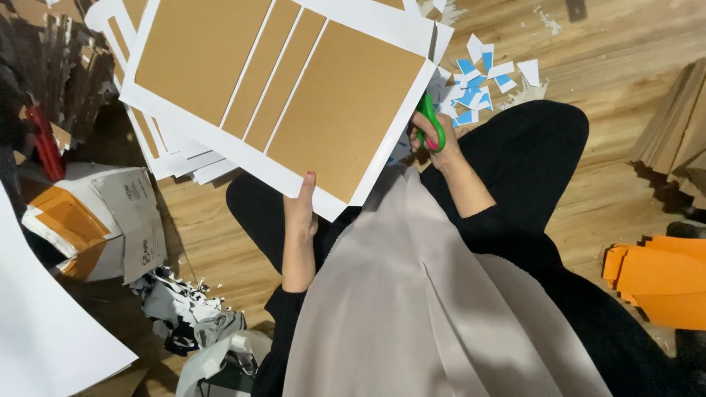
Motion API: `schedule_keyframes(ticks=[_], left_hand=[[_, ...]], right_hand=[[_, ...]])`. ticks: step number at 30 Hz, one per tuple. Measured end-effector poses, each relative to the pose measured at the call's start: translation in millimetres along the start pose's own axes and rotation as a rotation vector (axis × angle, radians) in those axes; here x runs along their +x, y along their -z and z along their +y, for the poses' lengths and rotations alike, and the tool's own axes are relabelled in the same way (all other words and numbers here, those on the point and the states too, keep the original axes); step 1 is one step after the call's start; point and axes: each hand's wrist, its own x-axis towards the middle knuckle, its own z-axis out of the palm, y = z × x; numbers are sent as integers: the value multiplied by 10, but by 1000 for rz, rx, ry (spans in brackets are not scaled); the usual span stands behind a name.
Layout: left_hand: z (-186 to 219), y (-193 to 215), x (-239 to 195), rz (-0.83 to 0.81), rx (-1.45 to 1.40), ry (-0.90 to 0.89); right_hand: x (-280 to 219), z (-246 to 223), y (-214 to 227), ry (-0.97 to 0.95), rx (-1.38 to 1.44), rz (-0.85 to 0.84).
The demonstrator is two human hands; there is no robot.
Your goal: Trimming the excess edges of printed cardboard sheets using scissors while sitting on the floor.
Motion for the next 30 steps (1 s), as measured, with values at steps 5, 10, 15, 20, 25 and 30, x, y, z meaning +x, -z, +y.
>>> schedule_keyframes(ticks=[5, 10, 15, 20, 25, 30], left_hand=[[22, -18, -19, -1, 10, 14], [31, -58, -50, -3, 14, 5], [94, -108, -133, -14, 5, 20], [62, -139, -179, 3, -11, 25], [31, -104, -183, -11, -29, 33], [4, -39, -175, 3, -67, 24]], right_hand=[[10, 36, -3, 5, -21, 33], [23, 93, -3, 31, -23, 59], [132, 319, 103, 130, -140, 115], [229, 520, 175, 254, -236, 173], [216, 511, 173, 261, -230, 198], [21, 279, -13, 319, -271, 179]])
